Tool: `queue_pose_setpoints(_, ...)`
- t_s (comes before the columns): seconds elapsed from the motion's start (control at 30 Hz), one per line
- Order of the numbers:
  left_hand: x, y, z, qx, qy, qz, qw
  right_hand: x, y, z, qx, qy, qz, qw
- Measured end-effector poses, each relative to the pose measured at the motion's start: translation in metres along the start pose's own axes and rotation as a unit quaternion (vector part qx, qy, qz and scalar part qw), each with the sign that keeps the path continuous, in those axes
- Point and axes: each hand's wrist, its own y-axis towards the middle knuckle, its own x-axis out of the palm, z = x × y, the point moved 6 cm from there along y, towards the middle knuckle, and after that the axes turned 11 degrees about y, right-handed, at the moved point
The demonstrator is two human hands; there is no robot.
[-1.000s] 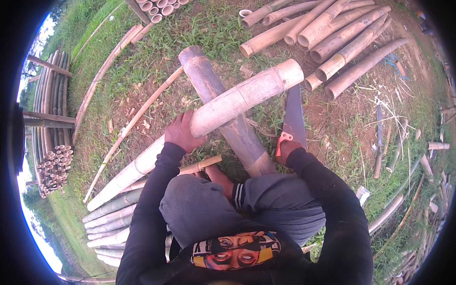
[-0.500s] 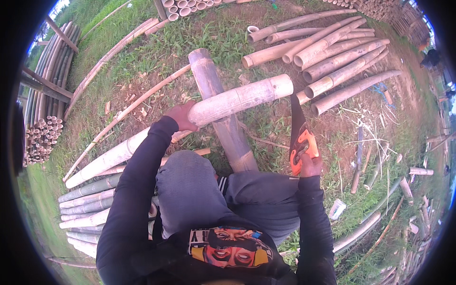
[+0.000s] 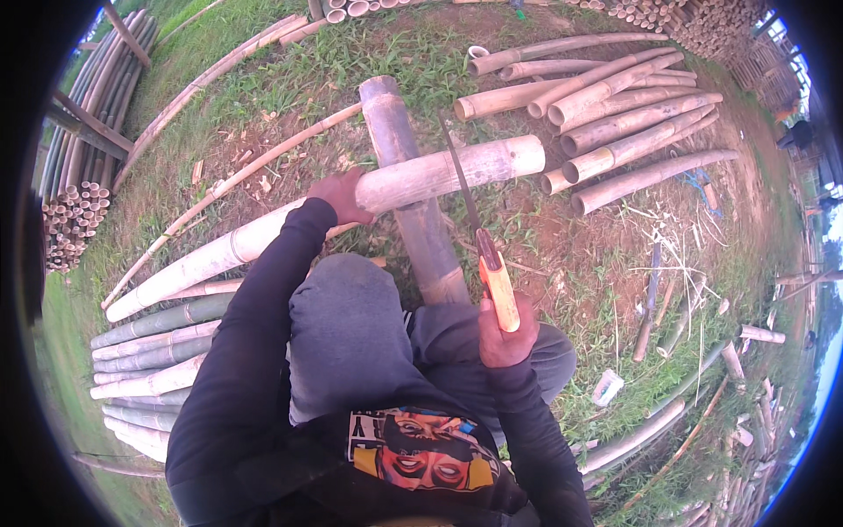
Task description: The person sits on the ground and uses a hand saw to cut bamboo poles into shorter sections. They repeatedly position a pole on a support, saw through it, and set the cut pieces aside.
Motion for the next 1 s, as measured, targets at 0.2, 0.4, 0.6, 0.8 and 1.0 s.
queue_pose_setpoints(0.2,0.003,0.004,-0.002,0.006,-0.008,0.004,1.000,-0.002,-0.004,-0.007,0.027,-0.020,-0.027,0.999)
queue_pose_setpoints(0.4,0.004,0.004,-0.002,0.013,-0.011,0.010,1.000,0.003,0.001,-0.010,0.001,-0.052,-0.051,0.997)
queue_pose_setpoints(0.6,0.005,0.006,-0.003,0.015,0.003,0.003,1.000,-0.022,-0.027,-0.035,0.067,-0.056,-0.045,0.995)
queue_pose_setpoints(0.8,0.006,0.007,-0.002,0.017,-0.008,0.007,1.000,0.013,-0.001,-0.041,-0.021,-0.074,-0.071,0.995)
queue_pose_setpoints(1.0,-0.005,-0.001,0.001,0.009,-0.011,-0.008,1.000,0.065,0.076,0.019,0.033,-0.034,-0.043,0.998)
